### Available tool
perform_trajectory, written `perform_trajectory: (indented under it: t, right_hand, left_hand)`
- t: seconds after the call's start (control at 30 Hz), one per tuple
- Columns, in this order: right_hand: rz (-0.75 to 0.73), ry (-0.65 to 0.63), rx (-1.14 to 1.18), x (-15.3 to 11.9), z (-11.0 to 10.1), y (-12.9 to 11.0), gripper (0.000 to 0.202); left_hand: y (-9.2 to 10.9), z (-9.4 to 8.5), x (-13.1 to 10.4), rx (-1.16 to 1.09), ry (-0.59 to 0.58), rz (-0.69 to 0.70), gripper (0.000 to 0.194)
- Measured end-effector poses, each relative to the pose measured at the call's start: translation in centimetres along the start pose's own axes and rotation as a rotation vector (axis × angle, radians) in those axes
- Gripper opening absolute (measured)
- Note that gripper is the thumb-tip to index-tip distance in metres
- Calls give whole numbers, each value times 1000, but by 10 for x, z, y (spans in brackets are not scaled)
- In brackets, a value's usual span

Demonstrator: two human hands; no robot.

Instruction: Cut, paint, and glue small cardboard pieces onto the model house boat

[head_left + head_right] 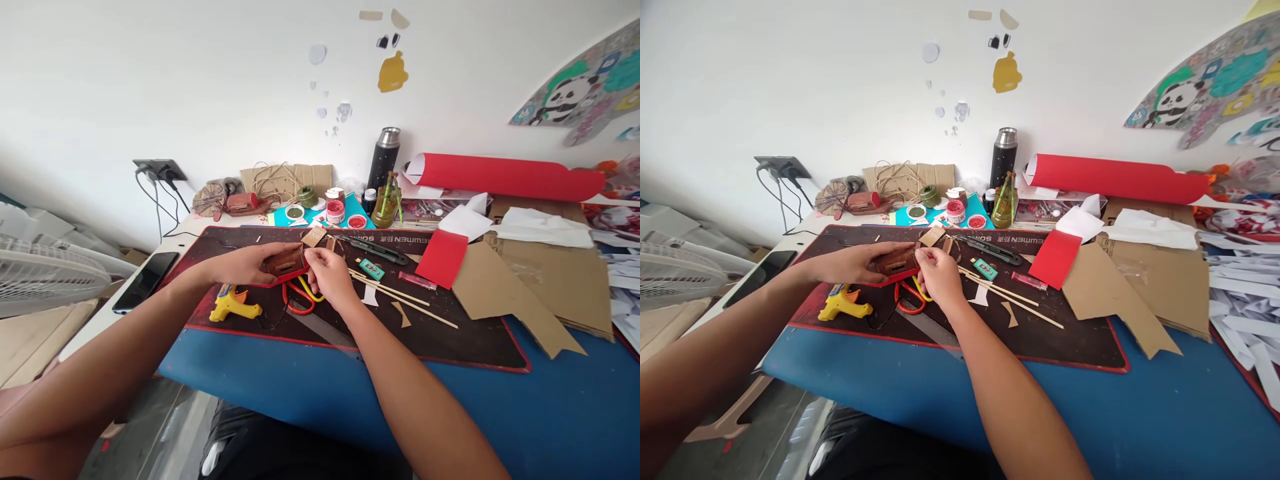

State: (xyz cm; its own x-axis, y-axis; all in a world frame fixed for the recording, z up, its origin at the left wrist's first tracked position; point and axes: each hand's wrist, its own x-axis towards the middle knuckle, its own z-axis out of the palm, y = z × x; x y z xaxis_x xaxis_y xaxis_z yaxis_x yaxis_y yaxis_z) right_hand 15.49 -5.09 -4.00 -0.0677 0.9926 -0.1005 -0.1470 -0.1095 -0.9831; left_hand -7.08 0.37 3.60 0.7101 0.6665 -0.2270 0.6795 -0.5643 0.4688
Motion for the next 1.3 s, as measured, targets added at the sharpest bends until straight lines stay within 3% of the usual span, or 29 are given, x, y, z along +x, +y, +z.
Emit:
perform_trajectory:
  t: [0.3, 0.5, 0.7, 0.93, 1.3]
  right_hand:
    - [-18, 38, 33, 3, -1, 2, 42]
    - [-149, 129, 85, 2, -2, 0, 39]
    - [-18, 10, 85, 2, 3, 0, 31]
    - [-7, -4, 129, 2, 5, -1, 23]
    - [-3, -11, 179, 3, 5, 1, 30]
  left_hand:
    - [15, -4, 1, 46, 157, 104, 85]
    - [19, 2, 9, 158, 282, 18, 77]
    - [27, 6, 15, 248, 423, -16, 76]
    - [38, 13, 21, 334, 420, 48, 74]
    - [42, 16, 28, 402, 391, 52, 79]
